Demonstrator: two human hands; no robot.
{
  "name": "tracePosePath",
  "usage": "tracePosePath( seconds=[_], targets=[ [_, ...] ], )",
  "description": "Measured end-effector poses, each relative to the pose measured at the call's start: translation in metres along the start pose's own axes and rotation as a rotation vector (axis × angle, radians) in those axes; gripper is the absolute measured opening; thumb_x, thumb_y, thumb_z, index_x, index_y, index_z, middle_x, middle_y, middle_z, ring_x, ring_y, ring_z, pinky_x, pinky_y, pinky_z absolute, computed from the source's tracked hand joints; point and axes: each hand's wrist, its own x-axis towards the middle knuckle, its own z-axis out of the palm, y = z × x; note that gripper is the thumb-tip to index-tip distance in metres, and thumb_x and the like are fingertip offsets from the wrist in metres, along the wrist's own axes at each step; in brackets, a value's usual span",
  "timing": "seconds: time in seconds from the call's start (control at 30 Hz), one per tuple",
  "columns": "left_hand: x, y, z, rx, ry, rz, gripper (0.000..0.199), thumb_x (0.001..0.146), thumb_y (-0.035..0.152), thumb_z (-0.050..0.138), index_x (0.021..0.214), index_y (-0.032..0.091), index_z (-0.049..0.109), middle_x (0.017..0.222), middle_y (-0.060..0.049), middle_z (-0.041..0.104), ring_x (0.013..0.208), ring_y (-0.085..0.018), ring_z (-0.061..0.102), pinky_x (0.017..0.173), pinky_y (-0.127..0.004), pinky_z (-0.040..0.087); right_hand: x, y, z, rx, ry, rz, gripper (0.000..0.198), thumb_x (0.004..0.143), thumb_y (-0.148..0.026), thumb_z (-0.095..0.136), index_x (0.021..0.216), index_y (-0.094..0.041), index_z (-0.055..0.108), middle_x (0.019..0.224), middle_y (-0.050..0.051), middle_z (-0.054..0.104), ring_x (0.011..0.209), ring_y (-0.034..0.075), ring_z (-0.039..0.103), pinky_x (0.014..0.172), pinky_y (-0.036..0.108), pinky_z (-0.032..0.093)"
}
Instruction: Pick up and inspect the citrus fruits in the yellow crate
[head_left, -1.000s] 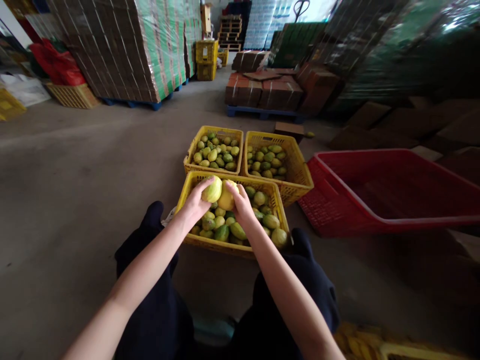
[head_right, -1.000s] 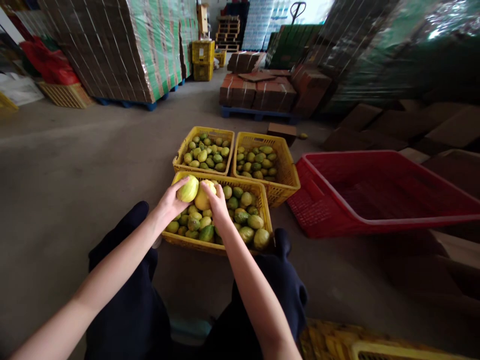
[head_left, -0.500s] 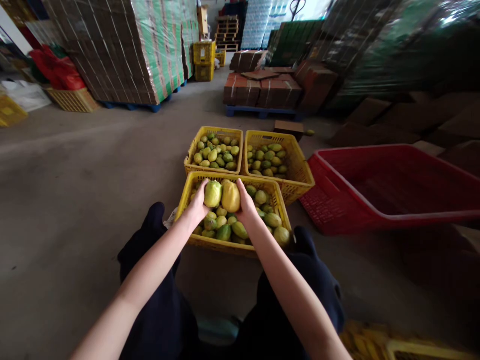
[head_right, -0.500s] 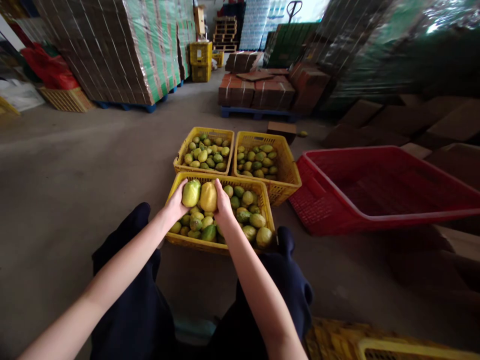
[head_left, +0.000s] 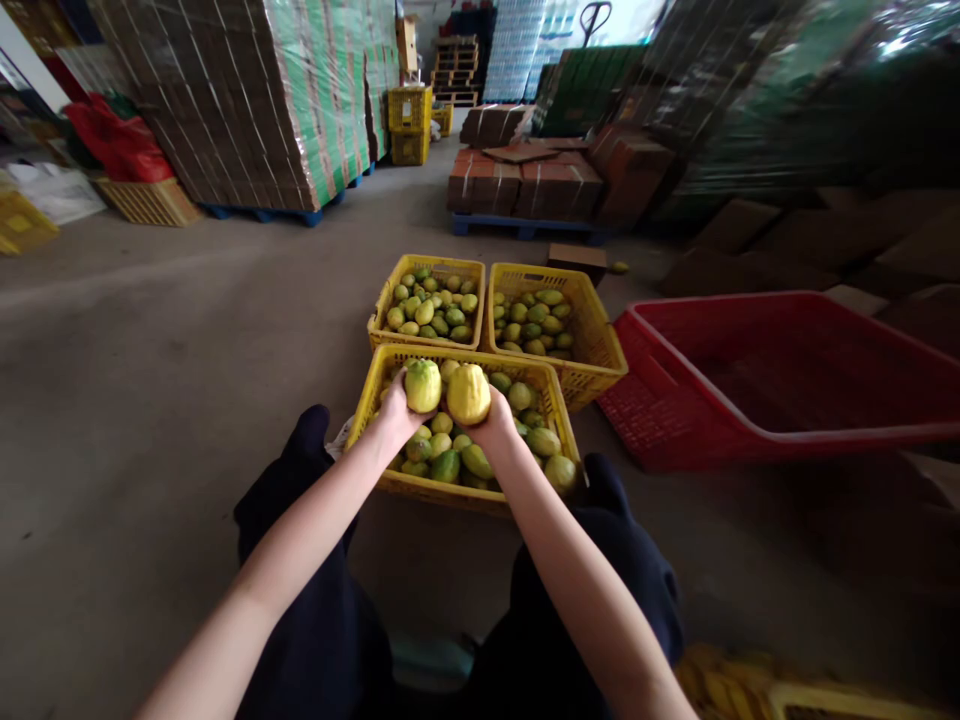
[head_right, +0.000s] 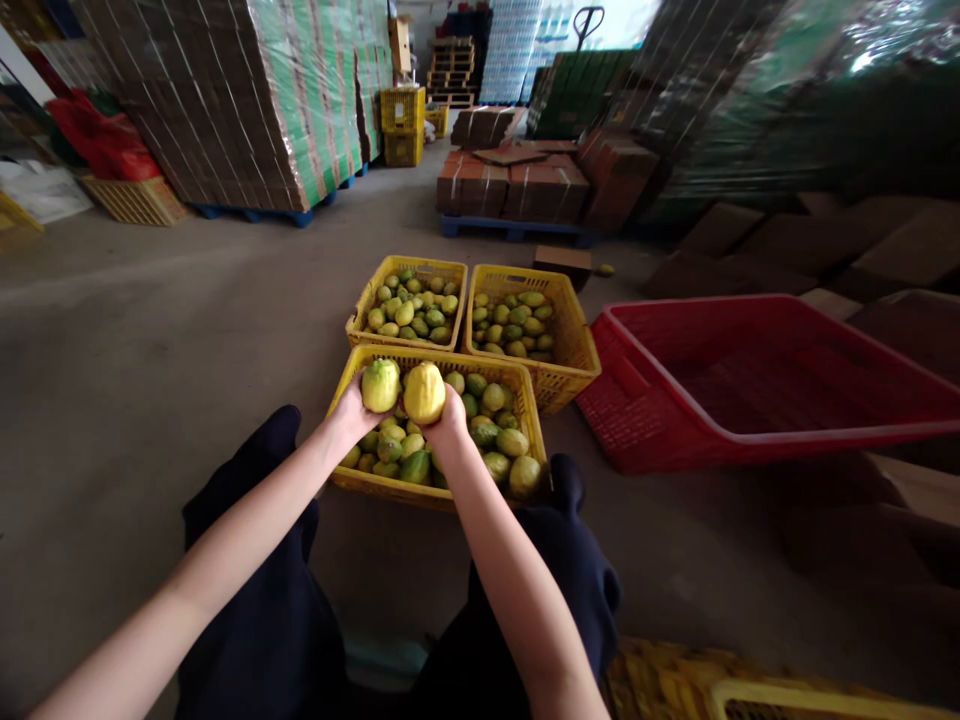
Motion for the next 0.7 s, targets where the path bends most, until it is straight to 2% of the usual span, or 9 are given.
tracePosePath(
  seconds=[0.07, 0.13, 0.27, 0.37, 0.47, 0.6, 0.7],
  targets=[
    [-0.002, 0.003, 0.001, 0.05, -0.013, 0.042, 0.025, 0.092, 0.044, 0.061, 0.1, 0.021, 0.067, 0.078, -0.001, 0.07, 0.07, -0.018, 0.068, 0.067, -0.029, 0.058, -0.002, -0.003, 0.003, 0.05, 0.094, 0.111, 0.015, 0.089, -0.036, 0.054, 0.084, -0.024, 0.062, 0.066, 0.001, 0.07, 0.066, 0.023, 0.071, 0.059, 0.04, 0.063],
    [-0.004, 0.006, 0.001, 0.057, -0.029, 0.056, 0.025, 0.089, 0.043, 0.067, 0.102, 0.022, 0.067, 0.078, 0.0, 0.07, 0.067, -0.016, 0.066, 0.065, -0.027, 0.056, -0.008, -0.006, 0.009, 0.085, 0.147, 0.153, 0.017, 0.093, -0.037, 0.053, 0.091, -0.024, 0.063, 0.07, 0.0, 0.072, 0.065, 0.021, 0.069, 0.057, 0.036, 0.062],
    [-0.008, 0.008, 0.004, -0.099, -0.088, -0.01, 0.028, 0.095, 0.043, 0.058, 0.106, 0.02, 0.067, 0.074, -0.002, 0.068, 0.062, -0.015, 0.063, 0.058, -0.025, 0.052, -0.018, -0.01, 0.018, 0.084, 0.101, 0.12, 0.009, 0.088, -0.028, 0.063, 0.093, -0.021, 0.064, 0.072, 0.001, 0.073, 0.063, 0.017, 0.067, 0.054, 0.027, 0.059],
    [-0.011, 0.009, 0.005, -0.148, -0.136, -0.068, 0.035, 0.098, 0.043, 0.048, 0.111, 0.017, 0.068, 0.073, -0.005, 0.068, 0.06, -0.017, 0.061, 0.054, -0.025, 0.05, -0.023, -0.012, 0.02, 0.099, 0.033, 0.128, 0.012, 0.087, -0.029, 0.063, 0.094, -0.019, 0.066, 0.073, 0.002, 0.074, 0.062, 0.018, 0.068, 0.05, 0.026, 0.056],
    [-0.013, 0.011, 0.005, -0.125, -0.172, -0.047, 0.032, 0.098, 0.036, 0.047, 0.116, 0.019, 0.067, 0.077, -0.006, 0.071, 0.067, -0.019, 0.066, 0.061, -0.029, 0.055, -0.024, -0.014, 0.018, 0.144, 0.035, 0.129, 0.015, 0.087, -0.032, 0.058, 0.091, -0.02, 0.068, 0.072, 0.002, 0.074, 0.063, 0.02, 0.069, 0.054, 0.031, 0.058],
    [-0.016, 0.013, 0.006, -0.106, -0.166, -0.005, 0.028, 0.097, 0.026, 0.047, 0.115, 0.021, 0.068, 0.08, -0.004, 0.074, 0.076, -0.021, 0.071, 0.072, -0.033, 0.06, -0.02, -0.015, 0.014, 0.133, 0.129, 0.126, 0.012, 0.085, -0.024, 0.054, 0.081, -0.021, 0.066, 0.061, 0.0, 0.07, 0.057, 0.019, 0.067, 0.06, 0.034, 0.06],
    [-0.02, 0.014, 0.007, -0.113, -0.161, 0.013, 0.026, 0.098, 0.025, 0.047, 0.111, 0.021, 0.069, 0.08, -0.004, 0.074, 0.072, -0.019, 0.071, 0.069, -0.029, 0.06, -0.014, -0.013, 0.012, 0.09, 0.077, 0.118, 0.012, 0.086, -0.024, 0.054, 0.08, -0.022, 0.064, 0.062, -0.001, 0.07, 0.053, 0.018, 0.066, 0.056, 0.033, 0.059]
  ],
)
